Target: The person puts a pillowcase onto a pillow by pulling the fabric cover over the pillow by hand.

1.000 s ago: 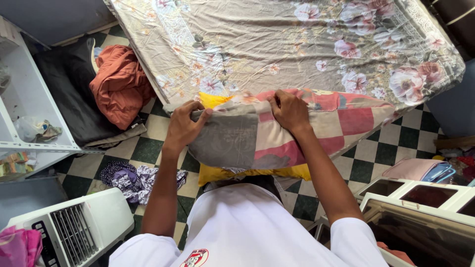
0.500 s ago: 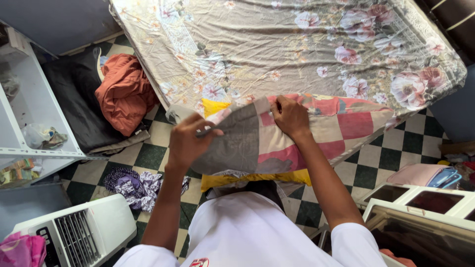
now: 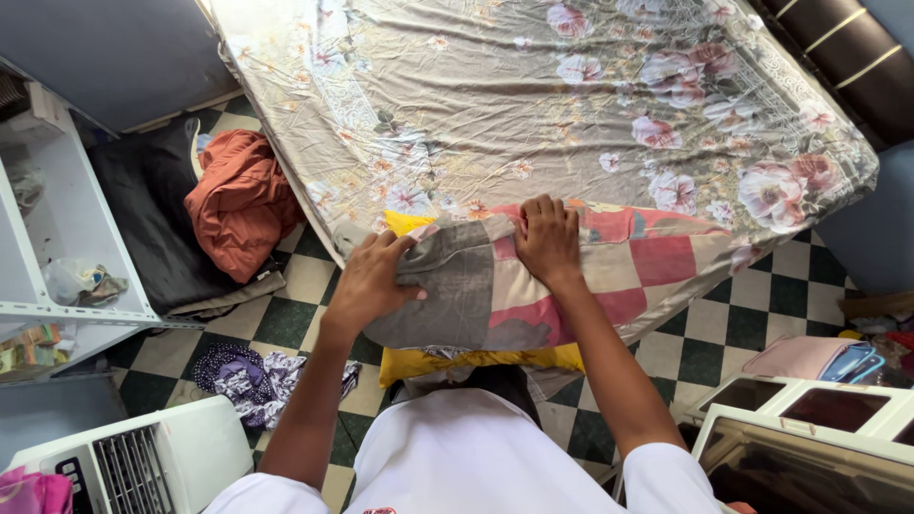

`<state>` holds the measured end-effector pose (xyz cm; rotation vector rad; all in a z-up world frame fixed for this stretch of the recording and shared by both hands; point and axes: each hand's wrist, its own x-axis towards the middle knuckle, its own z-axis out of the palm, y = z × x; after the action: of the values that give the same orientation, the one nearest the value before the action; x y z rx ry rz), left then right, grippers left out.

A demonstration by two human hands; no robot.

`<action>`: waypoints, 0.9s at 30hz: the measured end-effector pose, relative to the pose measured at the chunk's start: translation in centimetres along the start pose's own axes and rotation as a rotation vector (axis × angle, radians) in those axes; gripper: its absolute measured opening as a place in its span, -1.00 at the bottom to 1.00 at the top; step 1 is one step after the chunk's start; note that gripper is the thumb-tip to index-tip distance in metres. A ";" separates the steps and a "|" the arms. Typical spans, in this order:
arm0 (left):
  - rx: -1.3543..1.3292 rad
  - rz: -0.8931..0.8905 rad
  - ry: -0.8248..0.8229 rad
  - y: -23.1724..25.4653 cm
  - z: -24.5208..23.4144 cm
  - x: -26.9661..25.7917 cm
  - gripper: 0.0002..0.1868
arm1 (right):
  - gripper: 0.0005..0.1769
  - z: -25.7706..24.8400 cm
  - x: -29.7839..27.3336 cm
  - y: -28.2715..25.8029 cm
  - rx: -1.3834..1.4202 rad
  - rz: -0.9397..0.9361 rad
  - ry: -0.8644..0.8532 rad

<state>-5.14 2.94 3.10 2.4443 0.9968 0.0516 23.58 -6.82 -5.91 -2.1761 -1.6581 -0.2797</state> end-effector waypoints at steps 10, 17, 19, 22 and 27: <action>-0.129 0.003 0.051 -0.3 3.7 -1.1 -0.17 | -0.61 2.6 -0.4 1.4 0.038 0.042 -0.201; -0.189 0.115 0.202 0.5 2.8 -3.7 -0.32 | -0.58 -2.2 0.4 0.4 0.278 0.196 0.018; -0.267 0.260 0.377 0.7 2.2 -4.2 -0.36 | -0.60 -3.6 0.3 0.2 0.303 0.154 0.099; -0.287 0.310 0.417 1.4 1.7 -4.7 -0.50 | -0.64 -5.1 -0.7 0.1 0.350 0.169 0.180; -0.201 0.364 0.480 2.4 1.0 -4.7 -0.53 | -0.68 -6.4 -0.8 0.8 0.383 0.191 0.328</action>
<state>-6.79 -2.08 4.05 2.4387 0.6692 0.8514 24.66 -10.39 -0.55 -1.8655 -1.2032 -0.2273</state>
